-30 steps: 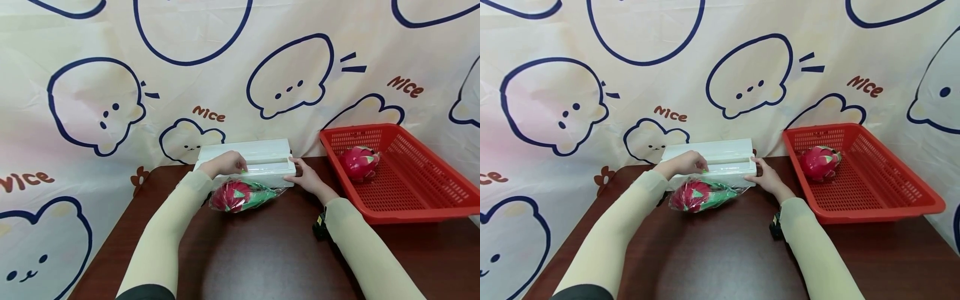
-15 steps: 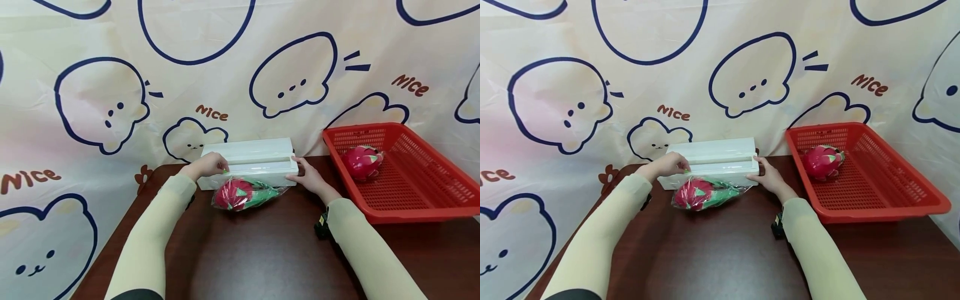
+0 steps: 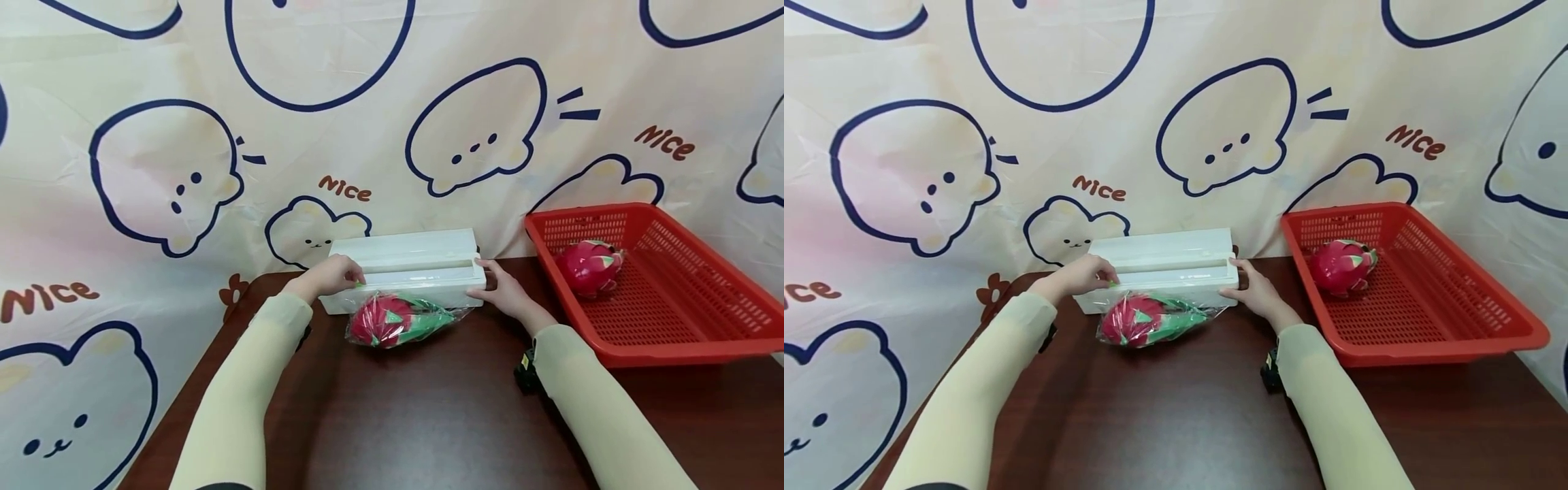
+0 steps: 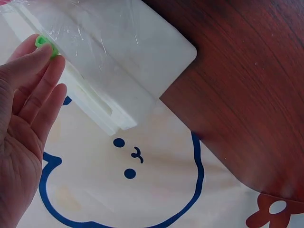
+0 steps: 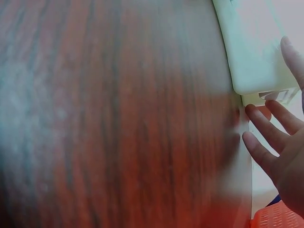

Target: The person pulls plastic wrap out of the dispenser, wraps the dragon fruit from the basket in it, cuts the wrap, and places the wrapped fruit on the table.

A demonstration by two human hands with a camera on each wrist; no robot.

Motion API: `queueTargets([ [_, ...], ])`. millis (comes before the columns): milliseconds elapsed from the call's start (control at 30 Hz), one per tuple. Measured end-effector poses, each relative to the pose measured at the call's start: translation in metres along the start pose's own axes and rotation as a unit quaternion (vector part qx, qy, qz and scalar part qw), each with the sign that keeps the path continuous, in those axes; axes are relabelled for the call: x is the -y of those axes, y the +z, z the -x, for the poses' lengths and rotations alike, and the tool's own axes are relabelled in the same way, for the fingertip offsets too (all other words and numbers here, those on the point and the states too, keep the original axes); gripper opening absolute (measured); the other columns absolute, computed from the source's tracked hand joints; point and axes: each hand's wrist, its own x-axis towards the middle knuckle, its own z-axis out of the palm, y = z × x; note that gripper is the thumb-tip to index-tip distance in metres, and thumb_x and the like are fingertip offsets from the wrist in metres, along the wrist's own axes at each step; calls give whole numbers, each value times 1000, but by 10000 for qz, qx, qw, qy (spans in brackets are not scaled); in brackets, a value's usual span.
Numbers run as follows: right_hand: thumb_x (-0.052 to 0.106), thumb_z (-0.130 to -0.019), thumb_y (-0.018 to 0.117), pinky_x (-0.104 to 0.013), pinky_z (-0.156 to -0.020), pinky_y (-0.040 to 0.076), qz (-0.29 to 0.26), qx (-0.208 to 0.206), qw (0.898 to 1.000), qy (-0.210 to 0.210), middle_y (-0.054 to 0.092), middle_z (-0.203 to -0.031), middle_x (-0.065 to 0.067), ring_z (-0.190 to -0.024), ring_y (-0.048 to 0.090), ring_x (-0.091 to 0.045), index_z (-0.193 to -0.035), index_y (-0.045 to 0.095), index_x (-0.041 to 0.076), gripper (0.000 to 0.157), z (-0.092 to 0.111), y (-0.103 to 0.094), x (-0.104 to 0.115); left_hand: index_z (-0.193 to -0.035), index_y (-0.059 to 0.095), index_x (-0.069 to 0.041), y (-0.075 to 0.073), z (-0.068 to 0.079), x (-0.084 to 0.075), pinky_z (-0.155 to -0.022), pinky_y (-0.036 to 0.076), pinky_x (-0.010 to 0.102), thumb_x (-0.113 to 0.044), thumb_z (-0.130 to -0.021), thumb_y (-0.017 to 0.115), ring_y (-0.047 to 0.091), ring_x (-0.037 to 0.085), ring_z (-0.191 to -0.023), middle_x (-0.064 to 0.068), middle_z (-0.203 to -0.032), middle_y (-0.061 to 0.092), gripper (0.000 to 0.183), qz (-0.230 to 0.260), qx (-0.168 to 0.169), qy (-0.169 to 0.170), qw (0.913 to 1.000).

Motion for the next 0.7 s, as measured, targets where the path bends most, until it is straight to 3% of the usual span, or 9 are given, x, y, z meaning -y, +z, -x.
queueTargets([
  [367,31,-75,71,-43,-83,44,7,95,9999,70,43,-129,-20,-110,48,-29,-138,29,15,77,0,0,3,-85,70,-15,-4,6,7,-71,46,30,-4,-82,64,52,15,-72,-1,-80,63,13,-26,109,106,9999],
  [700,31,-76,71,-42,-83,44,-44,115,9999,100,42,-131,-19,-111,47,-29,-139,28,16,78,0,-1,5,-81,70,-12,-5,24,32,-69,45,33,-1,-80,64,52,17,-72,3,-79,62,13,-504,-254,29,9984],
])
